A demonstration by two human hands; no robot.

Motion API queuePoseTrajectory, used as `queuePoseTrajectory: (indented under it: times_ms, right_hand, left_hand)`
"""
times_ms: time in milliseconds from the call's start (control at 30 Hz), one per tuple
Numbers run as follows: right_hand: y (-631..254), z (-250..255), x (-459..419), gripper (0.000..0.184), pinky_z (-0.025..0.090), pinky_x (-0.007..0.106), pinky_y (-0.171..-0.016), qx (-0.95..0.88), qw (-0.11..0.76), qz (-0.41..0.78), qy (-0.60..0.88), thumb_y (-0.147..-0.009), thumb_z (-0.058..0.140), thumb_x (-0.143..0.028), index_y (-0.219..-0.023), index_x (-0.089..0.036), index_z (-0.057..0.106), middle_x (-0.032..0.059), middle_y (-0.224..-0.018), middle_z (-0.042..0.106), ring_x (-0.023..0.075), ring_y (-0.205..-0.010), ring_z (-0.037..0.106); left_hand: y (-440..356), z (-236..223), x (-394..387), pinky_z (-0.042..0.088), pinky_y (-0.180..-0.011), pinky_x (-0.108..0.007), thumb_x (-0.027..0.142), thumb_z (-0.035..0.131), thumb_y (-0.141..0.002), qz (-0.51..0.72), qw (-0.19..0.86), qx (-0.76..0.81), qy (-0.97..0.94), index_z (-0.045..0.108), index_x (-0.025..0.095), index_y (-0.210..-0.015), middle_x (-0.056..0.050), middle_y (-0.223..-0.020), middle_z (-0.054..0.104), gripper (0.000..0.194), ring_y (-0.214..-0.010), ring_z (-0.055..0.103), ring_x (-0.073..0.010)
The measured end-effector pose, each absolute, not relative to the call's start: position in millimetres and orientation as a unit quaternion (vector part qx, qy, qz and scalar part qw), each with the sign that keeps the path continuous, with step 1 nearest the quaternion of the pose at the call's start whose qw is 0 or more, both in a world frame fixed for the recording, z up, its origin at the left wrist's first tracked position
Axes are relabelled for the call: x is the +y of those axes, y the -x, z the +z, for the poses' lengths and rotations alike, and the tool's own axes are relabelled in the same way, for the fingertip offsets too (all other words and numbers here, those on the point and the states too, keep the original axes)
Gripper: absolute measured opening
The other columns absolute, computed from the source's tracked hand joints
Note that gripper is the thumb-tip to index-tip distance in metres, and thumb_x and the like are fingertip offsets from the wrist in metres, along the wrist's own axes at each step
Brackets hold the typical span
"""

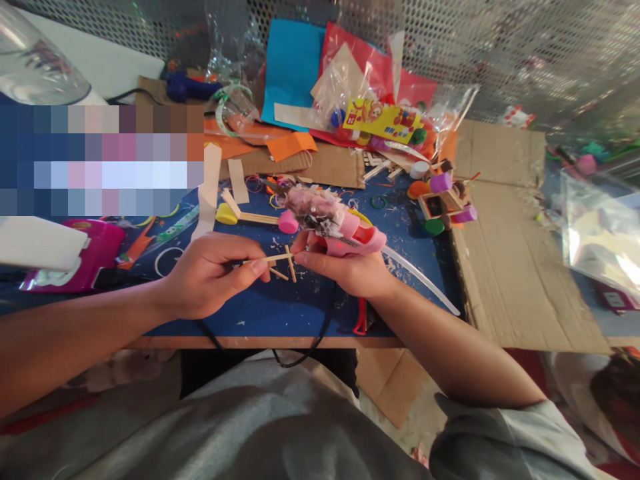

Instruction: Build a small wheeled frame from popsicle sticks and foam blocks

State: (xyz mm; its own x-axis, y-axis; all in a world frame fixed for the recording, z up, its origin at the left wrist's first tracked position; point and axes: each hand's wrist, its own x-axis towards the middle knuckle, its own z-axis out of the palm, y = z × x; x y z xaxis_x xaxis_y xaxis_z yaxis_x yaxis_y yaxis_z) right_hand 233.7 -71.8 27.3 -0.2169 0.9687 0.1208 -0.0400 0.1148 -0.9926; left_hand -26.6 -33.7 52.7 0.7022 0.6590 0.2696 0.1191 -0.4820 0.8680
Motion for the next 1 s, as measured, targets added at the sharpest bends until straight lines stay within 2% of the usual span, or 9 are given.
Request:
queuePoseTrajectory:
  times_ms: [167, 367, 533, 700, 800, 933, 1000]
  right_hand:
    - [-231.6, 23.7, -71.0, 0.054, 0.06, 0.033, -0.072, -0.535, 0.483, 0.554, 0.417, -0.081, 0.107, -0.057, -0.083, -0.024, 0.065, 0.0012, -0.091, 0.078, 0.0155, -0.077, 0.067]
    - [-229.8, 22.1, -71.0, 0.056, 0.044, 0.029, -0.05, -0.505, 0.483, 0.56, 0.446, -0.078, 0.109, -0.062, -0.088, -0.023, 0.069, -0.0022, -0.088, 0.075, 0.0079, -0.055, 0.049]
    - [-230.2, 21.0, -70.0, 0.06, 0.045, 0.029, -0.05, -0.522, 0.481, 0.543, 0.45, -0.079, 0.107, -0.067, -0.086, -0.023, 0.067, 0.0019, -0.1, 0.079, 0.0084, -0.058, 0.051]
    - [-228.4, 20.5, -68.7, 0.06, 0.044, 0.027, -0.048, -0.504, 0.493, 0.555, 0.442, -0.075, 0.111, -0.062, -0.089, -0.023, 0.066, -0.0005, -0.096, 0.078, 0.008, -0.058, 0.051]
    - [-228.2, 21.2, -67.7, 0.06, 0.045, 0.026, -0.047, -0.496, 0.49, 0.576, 0.427, -0.075, 0.112, -0.057, -0.09, -0.023, 0.065, -0.0015, -0.094, 0.078, 0.007, -0.056, 0.05]
    - [-230.7, 22.5, -67.3, 0.056, 0.044, 0.024, -0.046, -0.505, 0.478, 0.596, 0.401, -0.078, 0.111, -0.053, -0.09, -0.023, 0.064, -0.0014, -0.095, 0.078, 0.0073, -0.058, 0.052]
    - [-232.4, 23.1, -67.7, 0.055, 0.043, 0.024, -0.046, -0.516, 0.47, 0.597, 0.395, -0.081, 0.109, -0.054, -0.089, -0.024, 0.064, -0.0013, -0.094, 0.077, 0.0082, -0.059, 0.051]
  left_hand:
    - [27.0, 46.9, -35.2, 0.044, -0.058, -0.021, 0.021, 0.064, -0.107, 0.333, 0.365, 0.199, -0.846, 0.073, 0.018, -0.072, 0.0, -0.064, 0.072, 0.036, -0.058, 0.062, -0.0101]
    - [28.1, 45.4, -35.7, 0.047, -0.061, -0.023, 0.021, 0.063, -0.11, 0.327, 0.321, 0.184, -0.869, 0.076, 0.019, -0.078, -0.002, -0.071, 0.077, 0.035, -0.061, 0.067, -0.0123]
    - [29.7, 46.5, -35.8, 0.048, -0.061, -0.024, 0.028, 0.064, -0.111, 0.325, 0.337, 0.244, -0.849, 0.08, 0.019, -0.082, -0.004, -0.075, 0.082, 0.034, -0.064, 0.072, -0.0137]
    - [29.2, 44.8, -35.4, 0.047, -0.06, -0.025, 0.028, 0.064, -0.111, 0.321, 0.342, 0.218, -0.855, 0.079, 0.018, -0.083, -0.004, -0.073, 0.079, 0.034, -0.061, 0.067, -0.0136]
    - [30.2, 45.6, -34.3, 0.053, -0.068, -0.027, 0.033, 0.071, -0.11, 0.317, 0.361, 0.172, -0.86, 0.082, 0.017, -0.093, -0.005, -0.08, 0.082, 0.025, -0.069, 0.072, -0.0161]
    - [31.4, 45.7, -29.9, 0.059, -0.079, -0.027, 0.036, 0.061, -0.119, 0.314, 0.426, 0.113, -0.841, 0.083, 0.017, -0.109, -0.008, -0.093, 0.083, 0.031, -0.082, 0.077, -0.0175]
    - [30.6, 42.6, -27.7, 0.059, -0.081, -0.027, 0.041, 0.063, -0.121, 0.323, 0.456, 0.089, -0.825, 0.083, 0.018, -0.11, -0.008, -0.095, 0.083, 0.032, -0.085, 0.076, -0.0174]
